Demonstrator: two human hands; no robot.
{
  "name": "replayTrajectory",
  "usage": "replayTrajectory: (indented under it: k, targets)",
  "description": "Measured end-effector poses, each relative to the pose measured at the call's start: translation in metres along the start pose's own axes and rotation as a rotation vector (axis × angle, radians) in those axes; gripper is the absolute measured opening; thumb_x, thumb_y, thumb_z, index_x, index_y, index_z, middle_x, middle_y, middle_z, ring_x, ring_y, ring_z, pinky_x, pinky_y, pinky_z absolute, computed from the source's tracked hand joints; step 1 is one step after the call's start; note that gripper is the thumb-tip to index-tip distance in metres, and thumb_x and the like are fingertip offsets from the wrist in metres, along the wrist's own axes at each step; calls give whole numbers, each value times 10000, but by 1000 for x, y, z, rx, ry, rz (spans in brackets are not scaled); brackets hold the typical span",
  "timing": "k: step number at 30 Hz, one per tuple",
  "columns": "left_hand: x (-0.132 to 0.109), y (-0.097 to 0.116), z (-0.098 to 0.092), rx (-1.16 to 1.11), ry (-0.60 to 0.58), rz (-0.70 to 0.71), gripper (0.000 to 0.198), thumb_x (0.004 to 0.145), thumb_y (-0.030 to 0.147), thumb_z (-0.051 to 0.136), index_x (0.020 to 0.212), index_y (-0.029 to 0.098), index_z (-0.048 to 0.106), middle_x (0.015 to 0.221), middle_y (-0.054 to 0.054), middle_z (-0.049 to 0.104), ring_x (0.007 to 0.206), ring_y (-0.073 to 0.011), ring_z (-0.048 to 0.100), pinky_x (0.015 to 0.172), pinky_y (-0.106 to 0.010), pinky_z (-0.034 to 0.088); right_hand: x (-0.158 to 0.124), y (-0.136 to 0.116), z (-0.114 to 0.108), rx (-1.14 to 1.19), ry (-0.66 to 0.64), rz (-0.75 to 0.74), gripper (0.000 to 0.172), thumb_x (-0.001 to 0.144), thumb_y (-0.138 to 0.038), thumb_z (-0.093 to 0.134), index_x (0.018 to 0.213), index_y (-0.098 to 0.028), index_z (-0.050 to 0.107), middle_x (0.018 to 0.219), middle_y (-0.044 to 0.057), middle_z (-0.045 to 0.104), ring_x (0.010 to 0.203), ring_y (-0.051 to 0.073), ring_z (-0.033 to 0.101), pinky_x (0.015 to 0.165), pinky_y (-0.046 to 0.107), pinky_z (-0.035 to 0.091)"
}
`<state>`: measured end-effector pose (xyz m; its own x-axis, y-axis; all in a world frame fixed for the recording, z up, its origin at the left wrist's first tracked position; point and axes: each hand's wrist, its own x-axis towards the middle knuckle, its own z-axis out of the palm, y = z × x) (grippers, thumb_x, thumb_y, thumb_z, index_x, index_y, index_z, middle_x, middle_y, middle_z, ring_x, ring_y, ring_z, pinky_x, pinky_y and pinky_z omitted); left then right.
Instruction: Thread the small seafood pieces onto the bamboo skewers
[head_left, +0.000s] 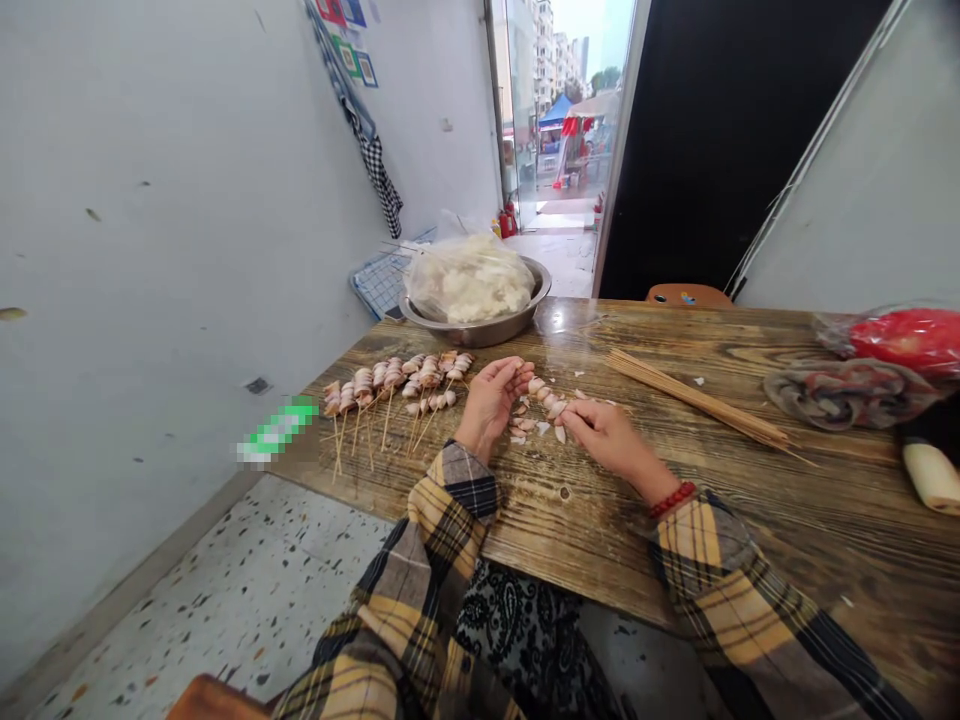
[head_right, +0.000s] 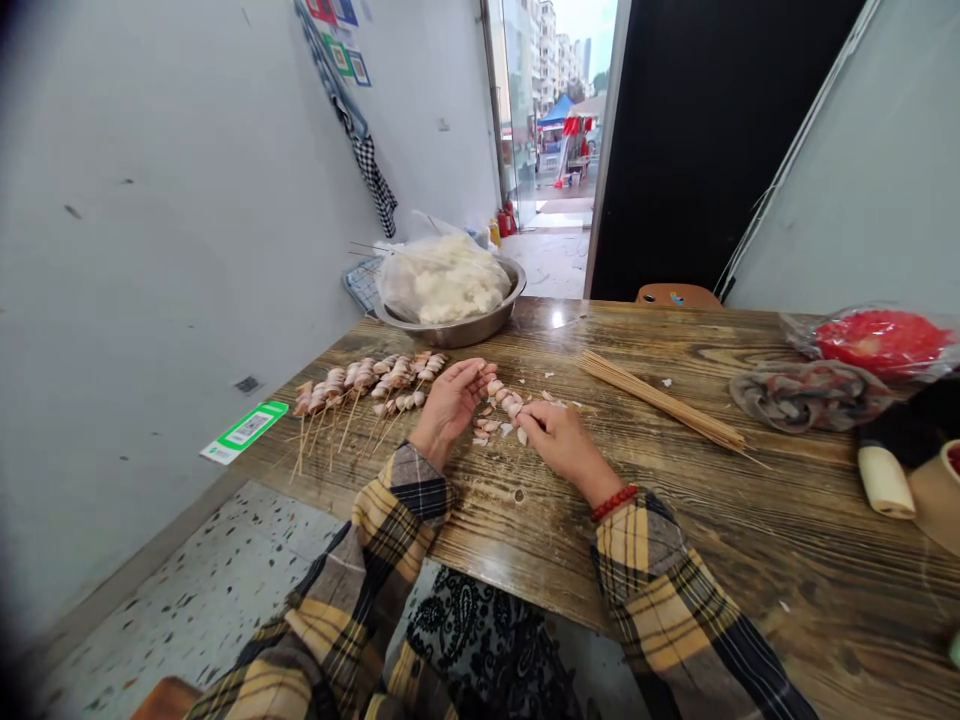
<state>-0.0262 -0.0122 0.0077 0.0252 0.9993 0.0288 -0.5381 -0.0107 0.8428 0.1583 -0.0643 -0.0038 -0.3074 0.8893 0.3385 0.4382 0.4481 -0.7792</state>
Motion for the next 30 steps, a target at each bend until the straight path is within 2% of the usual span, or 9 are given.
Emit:
replayTrajectory:
  k: [5,11,20,30]
  targets:
    - [-3,1,3,0,-34,5,190,736,210,720,888,122,646,890,-107,729,771,-148,677,775,-282,501,0,2,0,-39,17,26,317,878,-339,443,769,-196,703,583,-12,608,564,147,519,580,251,361]
    - [-5,2,3,-40,-40,11,165,791,253,668,891,123,651,896,-109,726,783,-155,682,772,-286,506,-1,2,1,-66,20,41,332,881,-351,437,752,-196,700,593,-9,612,550,147,513,573,255,360]
    - [-6,4,3,-96,-19,9,169,747,168,705,900,125,648,924,-96,721,830,-147,681,841,-297,499,-1,5,2,-54,22,27,323,879,-353,441,752,-209,701,577,-26,603,530,141,500,574,265,379]
    - [-5,3,2,-123,-26,-17,168,725,114,701,888,112,658,919,-91,723,821,-135,676,837,-279,498,-1,5,2,-58,23,4,317,875,-328,440,739,-206,700,601,-21,620,566,147,513,589,276,374]
